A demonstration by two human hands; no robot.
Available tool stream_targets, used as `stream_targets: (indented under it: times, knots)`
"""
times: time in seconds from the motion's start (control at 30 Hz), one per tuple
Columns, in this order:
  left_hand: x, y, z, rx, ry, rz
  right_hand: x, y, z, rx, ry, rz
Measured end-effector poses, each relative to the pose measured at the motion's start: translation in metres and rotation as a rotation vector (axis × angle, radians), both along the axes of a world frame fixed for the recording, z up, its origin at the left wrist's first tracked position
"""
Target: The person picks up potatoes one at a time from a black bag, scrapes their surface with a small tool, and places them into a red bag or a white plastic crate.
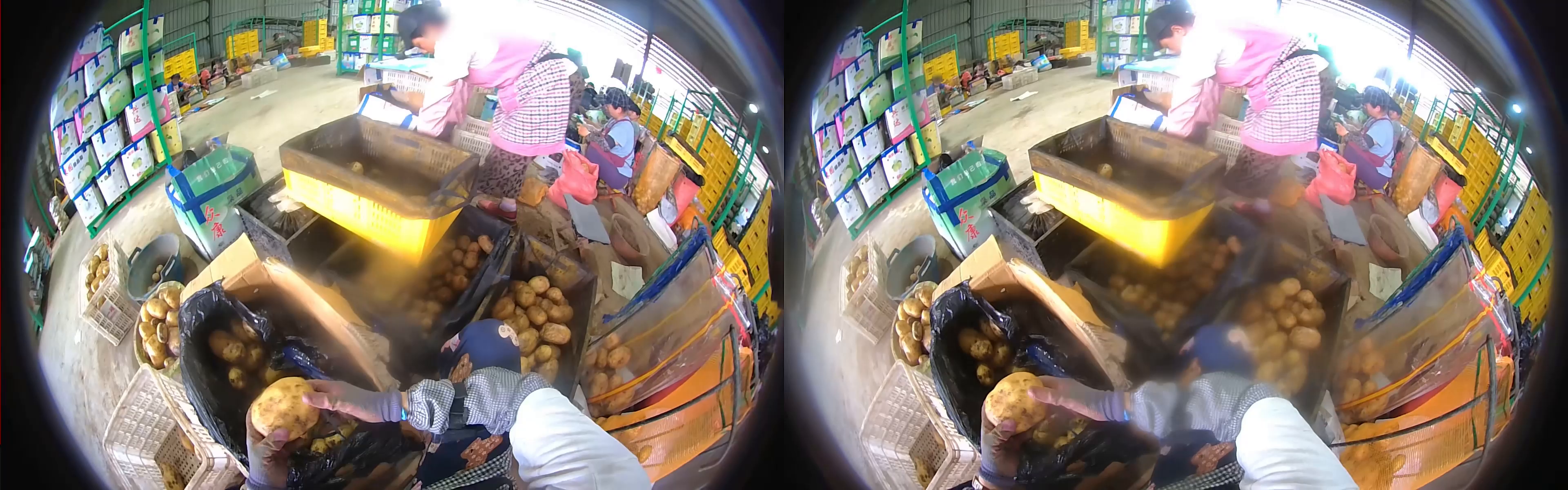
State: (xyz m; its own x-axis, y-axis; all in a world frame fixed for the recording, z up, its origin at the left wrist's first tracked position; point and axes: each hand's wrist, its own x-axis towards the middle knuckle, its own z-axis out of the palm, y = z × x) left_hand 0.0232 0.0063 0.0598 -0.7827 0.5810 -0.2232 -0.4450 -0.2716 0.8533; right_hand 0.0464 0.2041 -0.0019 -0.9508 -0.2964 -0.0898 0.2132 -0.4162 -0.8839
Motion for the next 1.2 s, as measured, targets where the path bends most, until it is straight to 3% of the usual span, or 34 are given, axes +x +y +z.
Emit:
stream_targets:
  times: [0.03, 0.07, 0.1, 0.17, 0.23, 0.27, 0.3, 0.37, 0.4, 0.47, 0.53, 0.63, 0.73, 0.77, 0.83, 0.9, 0.93, 1.07, 1.2]
  knots:
    - [-0.002, 0.001, -0.006, 0.047, 0.072, -0.017, 0.003, -0.003, 0.006, -0.181, 0.001, 0.087]
    - [-0.007, 0.002, -0.024, 0.081, 0.138, -0.017, 0.001, -0.002, 0.004, -0.171, 0.067, 0.152]
    - [-0.007, -0.002, -0.032, 0.095, 0.197, 0.002, 0.009, 0.004, 0.023, -0.201, -0.030, 0.167]
    - [-0.008, -0.008, -0.038, 0.091, 0.219, -0.008, 0.006, 0.005, 0.020, -0.175, 0.060, 0.132]
    - [-0.023, -0.027, -0.041, 0.069, 0.207, -0.078, 0.002, 0.011, 0.017, -0.386, -0.085, 0.019]
    - [-0.028, -0.032, -0.034, 0.015, 0.221, 0.042, 0.001, 0.018, 0.031, -0.338, -0.153, -0.174]
    - [-0.034, -0.036, -0.029, -0.029, 0.235, 0.149, -0.002, 0.040, 0.020, -0.342, -0.068, -0.324]
    - [-0.059, -0.058, -0.036, -0.079, 0.146, 0.298, 0.023, 0.071, 0.057, -0.419, 0.011, -0.732]
    - [-0.066, -0.069, -0.039, -0.098, 0.118, 0.325, 0.040, 0.098, 0.072, -0.412, 0.132, -0.747]
    - [-0.078, -0.076, -0.044, -0.225, 0.079, 0.292, 0.089, 0.148, 0.091, -0.546, 0.309, -0.732]
    - [-0.089, -0.074, -0.044, -0.462, 0.059, 0.153, 0.142, 0.211, 0.077, -0.324, 0.459, -1.127]
    - [-0.112, -0.038, -0.049, -0.842, 0.116, -0.203, 0.208, 0.271, 0.033, 0.158, 0.367, -1.504]
    - [-0.134, 0.009, -0.069, -1.162, 0.311, -0.572, 0.277, 0.295, -0.054, 0.788, -0.013, -1.550]
    - [-0.143, 0.021, -0.090, -1.286, 0.397, -0.671, 0.304, 0.297, -0.084, 0.837, -0.122, -1.506]
    - [-0.158, 0.033, -0.138, -1.491, 0.515, -0.825, 0.351, 0.305, -0.136, 0.448, -0.269, -1.488]
    - [-0.167, 0.040, -0.181, -1.617, 0.558, -0.936, 0.410, 0.350, -0.188, 0.277, -0.296, -1.429]
    - [-0.169, 0.043, -0.197, -1.652, 0.570, -0.976, 0.426, 0.355, -0.205, 0.529, -0.290, -1.412]
    - [-0.170, 0.054, -0.225, -1.701, 0.584, -1.078, 0.368, 0.333, -0.104, 0.356, -0.181, -1.575]
    - [-0.173, 0.053, -0.218, -1.655, 0.598, -1.101, 0.282, 0.301, 0.001, 0.209, 0.024, -1.451]
